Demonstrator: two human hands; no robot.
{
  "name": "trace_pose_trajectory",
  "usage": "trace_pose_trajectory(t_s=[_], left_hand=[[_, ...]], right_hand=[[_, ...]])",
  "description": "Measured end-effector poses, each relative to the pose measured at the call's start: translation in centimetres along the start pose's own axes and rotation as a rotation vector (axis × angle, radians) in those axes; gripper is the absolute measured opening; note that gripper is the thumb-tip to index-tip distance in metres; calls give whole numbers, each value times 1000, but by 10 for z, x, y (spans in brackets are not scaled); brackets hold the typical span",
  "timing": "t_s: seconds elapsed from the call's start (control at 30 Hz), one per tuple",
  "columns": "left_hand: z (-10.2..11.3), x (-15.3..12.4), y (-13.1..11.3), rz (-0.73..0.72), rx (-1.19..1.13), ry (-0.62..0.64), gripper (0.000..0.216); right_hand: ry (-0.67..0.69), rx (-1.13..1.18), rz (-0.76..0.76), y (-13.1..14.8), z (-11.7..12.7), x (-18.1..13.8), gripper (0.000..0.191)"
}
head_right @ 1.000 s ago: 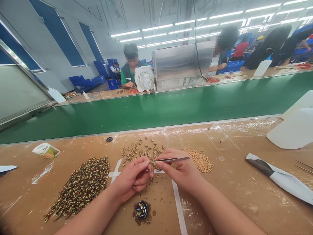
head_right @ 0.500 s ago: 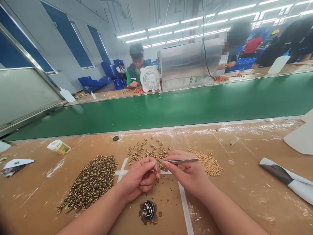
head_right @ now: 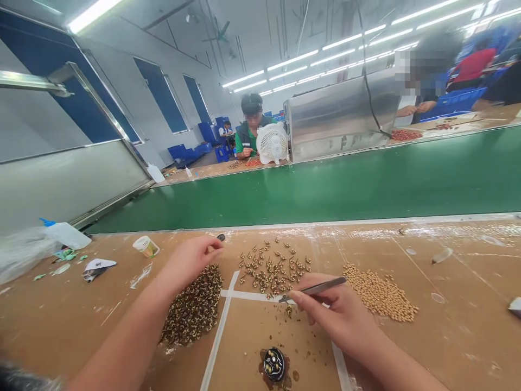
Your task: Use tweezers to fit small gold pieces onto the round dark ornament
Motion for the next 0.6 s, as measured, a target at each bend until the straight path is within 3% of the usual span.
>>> trace_pose_trajectory(t_s=[0.1,0.23,0.4,0.6], left_hand=[[20,10,50,63,306,114,23],[18,8,85,57,412,175,25],[4,4,94,42,416,173,25],[7,2,94,35,422,169,24]], right_hand=[[82,10,21,2,-11,0,51],[114,13,37,3,-17,-1,50],[118,24,61,2,-19,-1,52],[153,53,27,-3,-23,-3,53]])
Point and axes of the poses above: each hand's wrist, its own x-axis towards the middle knuckle, its own z-axis out of the back of the hand, y = z × x, the point moved 7 cm from there along x, towards the middle knuckle, and after that the axes turned 12 degrees about -x, right-handed, at the moved point
